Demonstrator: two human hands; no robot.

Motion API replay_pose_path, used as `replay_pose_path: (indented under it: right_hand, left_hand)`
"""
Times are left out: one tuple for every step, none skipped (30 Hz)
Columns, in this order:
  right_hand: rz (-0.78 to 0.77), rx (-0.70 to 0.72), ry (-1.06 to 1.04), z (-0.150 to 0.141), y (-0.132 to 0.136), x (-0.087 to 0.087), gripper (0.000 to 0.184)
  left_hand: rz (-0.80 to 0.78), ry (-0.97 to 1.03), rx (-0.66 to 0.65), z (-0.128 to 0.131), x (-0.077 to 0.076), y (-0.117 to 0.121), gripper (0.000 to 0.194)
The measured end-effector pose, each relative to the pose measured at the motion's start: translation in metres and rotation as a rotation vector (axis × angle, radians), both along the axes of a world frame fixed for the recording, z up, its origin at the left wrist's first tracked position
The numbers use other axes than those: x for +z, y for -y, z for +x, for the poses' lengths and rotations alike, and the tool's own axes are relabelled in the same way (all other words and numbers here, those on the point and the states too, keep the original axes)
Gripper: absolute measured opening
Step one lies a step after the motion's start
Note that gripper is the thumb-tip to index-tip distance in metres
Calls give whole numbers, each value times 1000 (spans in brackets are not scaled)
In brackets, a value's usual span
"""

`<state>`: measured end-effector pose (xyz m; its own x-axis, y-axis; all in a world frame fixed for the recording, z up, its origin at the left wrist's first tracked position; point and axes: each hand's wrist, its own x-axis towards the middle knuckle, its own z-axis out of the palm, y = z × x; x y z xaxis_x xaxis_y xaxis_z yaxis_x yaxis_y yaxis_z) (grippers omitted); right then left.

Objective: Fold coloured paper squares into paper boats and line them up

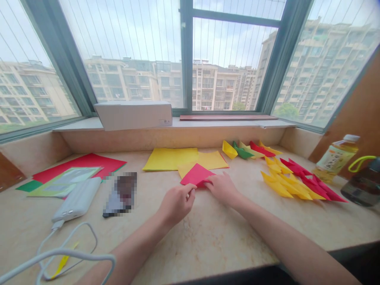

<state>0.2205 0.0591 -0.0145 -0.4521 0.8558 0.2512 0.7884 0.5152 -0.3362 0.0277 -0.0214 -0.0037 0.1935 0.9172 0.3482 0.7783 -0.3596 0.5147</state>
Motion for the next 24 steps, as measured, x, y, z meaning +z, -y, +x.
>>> replay_pose_path:
  right_hand:
    - [11, -9, -19, 1, -1, 2, 29]
    - [24, -16, -43, 3, -2, 5, 34]
    - [35, -19, -68, 5, -2, 8, 38]
    - [56, -21, -113, 6, -1, 10, 41]
    - [104, -10, -235, 8, 0, 13, 40]
    - [157, 38, -334, 8, 2, 15, 37]
    - [204, 127, -390, 8, 6, 17, 32]
    - [237, 221, -417, 7, 10, 18, 28]
    - [260, 311, -410, 6, 14, 19, 27]
    - [275, 390, -373, 4, 19, 18, 27]
    - [279, 460, -315, 2, 24, 18, 30]
    - [279, 511, -255, 0, 27, 17, 32]
    - [273, 539, -207, -1, 30, 16, 34]
    - [266, 539, -186, -1, 30, 15, 36]
    - [260, 507, -199, -1, 29, 14, 37]
    - [255, 444, -245, 0, 27, 14, 37]
    - [248, 358, -317, 1, 23, 14, 38]
    - [225, 262, -407, 3, 18, 15, 41]
    - [173, 169, -505, 5, 14, 16, 45]
    - [78, 95, -606, 6, 10, 17, 51]
    - [-63, 50, -703, 8, 6, 19, 56]
    - [-228, 43, -789, 10, 4, 20, 59]
    - [-393, 67, -859, 11, 3, 21, 59]
    - [-540, 109, -912, 11, 3, 23, 57]
  left_hand:
    - [-5, 49, 0, 0, -1, -1, 28]
    - [-12, 125, 3, 1, -2, -1, 30]
    - [-21, 222, 17, 1, -2, -2, 35]
    - [-43, 353, 32, 2, -2, -3, 43]
    - [-80, 492, 26, 3, -1, -3, 53]
    - [-120, 622, 14, 4, 1, -3, 61]
    - [-153, 740, -15, 6, 3, -2, 66]
    - [-182, 848, -62, 7, 6, -2, 66]
    - [-217, 933, -117, 8, 8, -1, 62]
    - [-244, 993, -144, 9, 10, 0, 57]
    - [-255, 1035, -141, 9, 12, 0, 51]
    - [-252, 1069, -116, 9, 13, 0, 45]
    - [-241, 1096, -76, 8, 13, -1, 38]
    - [-225, 1119, -37, 7, 12, -2, 33]
    - [-211, 1140, -9, 5, 12, -4, 30]
    - [-207, 1158, 8, 3, 11, -6, 29]
    - [-208, 1169, 18, 1, 10, -7, 28]
    - [-209, 1173, 25, -1, 10, -9, 28]
    - [-212, 1170, 29, -3, 10, -10, 29]
    - [-216, 1163, 27, -4, 10, -10, 29]
    - [-221, 1151, 19, -5, 11, -10, 30]
    - [-224, 1136, 5, -5, 12, -8, 30]
    - [-228, 1123, -15, -4, 13, -7, 31]
    - [-237, 1114, -37, -3, 14, -5, 33]
